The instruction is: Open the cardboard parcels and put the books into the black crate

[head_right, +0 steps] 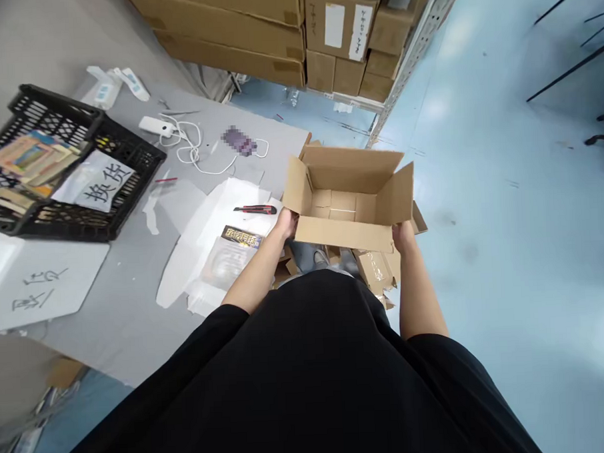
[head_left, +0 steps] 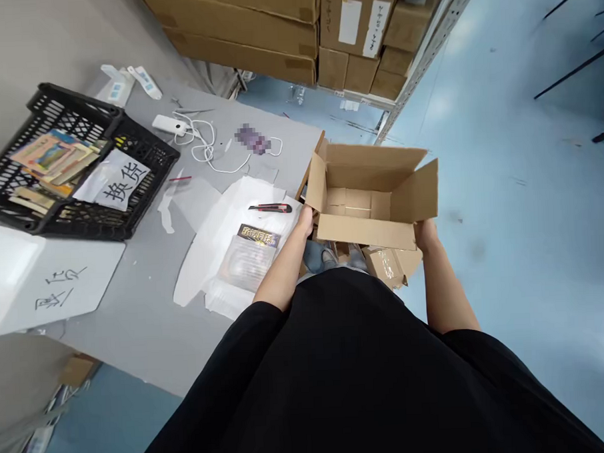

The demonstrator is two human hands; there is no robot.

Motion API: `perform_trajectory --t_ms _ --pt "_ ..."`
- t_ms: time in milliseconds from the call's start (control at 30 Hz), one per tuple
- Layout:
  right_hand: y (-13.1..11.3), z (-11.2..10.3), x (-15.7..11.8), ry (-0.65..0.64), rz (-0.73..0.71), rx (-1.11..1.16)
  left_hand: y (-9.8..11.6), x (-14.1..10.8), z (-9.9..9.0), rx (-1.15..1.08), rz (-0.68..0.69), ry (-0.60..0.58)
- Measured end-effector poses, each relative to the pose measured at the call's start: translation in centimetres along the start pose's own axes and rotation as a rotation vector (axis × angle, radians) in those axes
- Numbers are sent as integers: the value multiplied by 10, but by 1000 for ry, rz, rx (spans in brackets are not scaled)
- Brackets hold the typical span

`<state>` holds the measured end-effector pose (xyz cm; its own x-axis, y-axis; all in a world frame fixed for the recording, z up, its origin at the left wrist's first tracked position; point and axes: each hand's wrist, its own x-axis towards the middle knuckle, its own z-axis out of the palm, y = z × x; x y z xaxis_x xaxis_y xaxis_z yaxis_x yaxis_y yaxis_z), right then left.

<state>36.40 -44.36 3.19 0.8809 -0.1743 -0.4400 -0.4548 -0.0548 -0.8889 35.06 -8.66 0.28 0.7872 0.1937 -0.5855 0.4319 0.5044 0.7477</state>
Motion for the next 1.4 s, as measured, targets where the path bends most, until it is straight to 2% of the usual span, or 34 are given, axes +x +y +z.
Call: perform_trajectory --t_ms 67,133,200,267,333,433,567,667,767,833,900,1000,1133,1300,1400 --pt "2 -17 7 34 30 56 -2 -4 -11 -8 54 20" --pt "1 -22 17 48 45 58 1 -12 -27 13 78 40" --pt "-2 -14 29 20 40 17 5 -21 -44 26 84 82" --pt "-5 9 39 -46 20 -33 9 -31 -61 20 105 129" --pt "-8 42 47 -133 8 -47 12 -39 -77 8 134 174" --pt "-11 102 52 -264 29 -29 14 -54 -107 -12 183 244" --pt "-11 197 40 -457 44 -92 14 -89 -165 -44 230 383" --pt "0 276 11 -641 54 -172 2 -127 -215 -86 278 529" --pt "21 348 -35 -817 70 -247 -22 -163 -257 -149 269 664" --pt "37 386 -68 -900 90 -311 -40 -181 -275 -203 231 736" --pt "51 412 -95 -961 104 -385 -57 -192 -284 -255 188 787" --pt "63 433 -115 -1027 99 -475 -73 -196 -287 -289 143 812" --pt "69 447 -106 -1063 11 -577 -77 -187 -287 -192 91 898" --pt "72 464 -76 -980 -326 -939 -59 -164 -296 141 19 1146" --pt "75 472 -62 -984 -367 -1137 -41 -146 -307 468 -37 1169"
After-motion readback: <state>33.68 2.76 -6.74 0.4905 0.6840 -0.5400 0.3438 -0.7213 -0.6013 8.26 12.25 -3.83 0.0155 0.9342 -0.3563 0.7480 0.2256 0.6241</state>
